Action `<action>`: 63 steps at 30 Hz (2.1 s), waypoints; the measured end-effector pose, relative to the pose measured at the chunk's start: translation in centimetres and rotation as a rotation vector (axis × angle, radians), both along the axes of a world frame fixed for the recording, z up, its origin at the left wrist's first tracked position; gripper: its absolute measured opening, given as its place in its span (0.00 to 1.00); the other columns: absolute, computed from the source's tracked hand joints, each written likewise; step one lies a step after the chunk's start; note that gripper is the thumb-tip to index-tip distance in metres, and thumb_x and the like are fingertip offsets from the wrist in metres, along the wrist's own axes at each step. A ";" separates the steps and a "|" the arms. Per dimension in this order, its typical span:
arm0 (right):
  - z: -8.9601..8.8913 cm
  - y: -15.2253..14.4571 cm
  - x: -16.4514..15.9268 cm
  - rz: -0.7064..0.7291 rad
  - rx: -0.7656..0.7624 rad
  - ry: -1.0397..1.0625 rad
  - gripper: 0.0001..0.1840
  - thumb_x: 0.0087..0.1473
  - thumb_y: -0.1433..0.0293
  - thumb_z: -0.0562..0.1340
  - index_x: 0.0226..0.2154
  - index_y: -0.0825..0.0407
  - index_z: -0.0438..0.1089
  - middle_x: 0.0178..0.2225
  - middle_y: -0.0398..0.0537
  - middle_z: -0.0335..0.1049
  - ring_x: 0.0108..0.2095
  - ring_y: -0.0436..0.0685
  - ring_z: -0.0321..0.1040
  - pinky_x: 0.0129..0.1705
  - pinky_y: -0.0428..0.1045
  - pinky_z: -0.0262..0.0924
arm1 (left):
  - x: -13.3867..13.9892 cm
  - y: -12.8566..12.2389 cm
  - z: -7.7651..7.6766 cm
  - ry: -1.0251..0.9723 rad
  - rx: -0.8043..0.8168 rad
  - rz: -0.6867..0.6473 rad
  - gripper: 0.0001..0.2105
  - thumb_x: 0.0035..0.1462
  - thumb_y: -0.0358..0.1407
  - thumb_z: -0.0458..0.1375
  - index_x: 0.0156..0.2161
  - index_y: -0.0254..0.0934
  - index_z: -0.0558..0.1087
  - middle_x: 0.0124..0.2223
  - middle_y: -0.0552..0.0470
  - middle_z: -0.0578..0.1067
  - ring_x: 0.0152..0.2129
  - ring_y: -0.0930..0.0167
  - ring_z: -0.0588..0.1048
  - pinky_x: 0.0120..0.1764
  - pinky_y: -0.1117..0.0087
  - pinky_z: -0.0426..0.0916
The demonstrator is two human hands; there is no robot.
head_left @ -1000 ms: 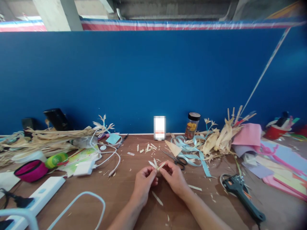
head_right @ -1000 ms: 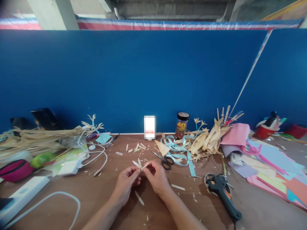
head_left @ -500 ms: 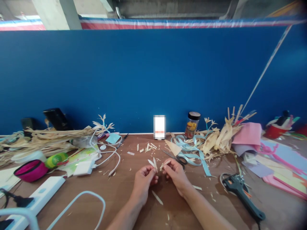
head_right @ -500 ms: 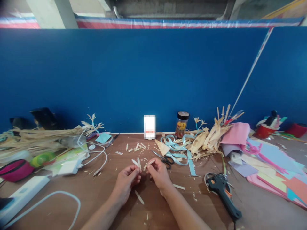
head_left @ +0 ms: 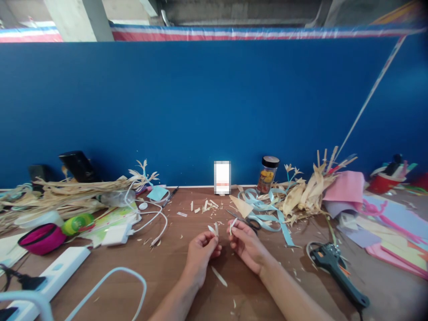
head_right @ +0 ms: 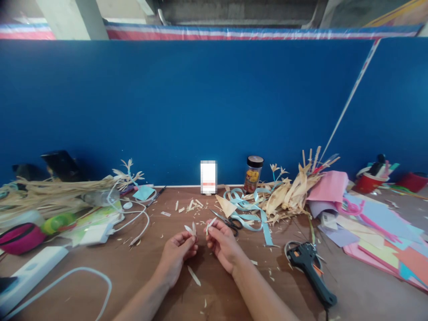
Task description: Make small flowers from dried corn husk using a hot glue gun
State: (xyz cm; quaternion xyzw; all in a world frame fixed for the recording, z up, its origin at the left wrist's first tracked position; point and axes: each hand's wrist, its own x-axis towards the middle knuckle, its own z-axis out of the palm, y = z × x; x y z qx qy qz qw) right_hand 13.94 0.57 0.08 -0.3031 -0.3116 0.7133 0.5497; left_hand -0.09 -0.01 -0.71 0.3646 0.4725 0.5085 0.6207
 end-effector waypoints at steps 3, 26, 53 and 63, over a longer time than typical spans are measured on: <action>0.1 0.0 0.5 0.092 -0.023 0.218 0.10 0.47 0.72 0.61 0.35 0.53 0.64 0.27 0.39 0.60 0.24 0.42 0.57 0.22 0.38 0.50 | 0.0 0.0 -0.1 0.003 0.005 0.005 0.09 0.41 0.36 0.61 0.27 0.32 0.69 0.21 0.58 0.69 0.16 0.80 0.68 0.21 0.80 0.65; 0.3 -0.1 0.3 -0.012 0.158 -0.312 0.06 0.47 0.67 0.59 0.28 0.52 0.60 0.23 0.39 0.59 0.22 0.45 0.55 0.24 0.41 0.52 | 0.0 0.2 -0.6 -0.022 0.025 0.015 0.11 0.41 0.37 0.61 0.31 0.33 0.70 0.23 0.57 0.70 0.17 0.79 0.68 0.23 0.79 0.65; 0.5 -0.9 3.1 -0.146 0.318 -1.595 0.09 0.46 0.68 0.56 0.34 0.50 0.66 0.25 0.44 0.70 0.28 0.53 0.64 0.28 0.45 0.48 | 0.1 0.1 -0.3 -0.019 0.055 0.009 0.11 0.39 0.38 0.61 0.28 0.31 0.71 0.22 0.56 0.70 0.17 0.78 0.68 0.22 0.78 0.64; 2.5 -6.9 6.9 -0.193 0.350 -1.437 0.11 0.47 0.65 0.55 0.35 0.48 0.67 0.25 0.44 0.70 0.26 0.54 0.66 0.27 0.46 0.55 | 0.0 0.1 -0.1 -0.006 0.057 -0.020 0.11 0.38 0.39 0.61 0.25 0.32 0.69 0.22 0.55 0.70 0.17 0.77 0.68 0.22 0.78 0.63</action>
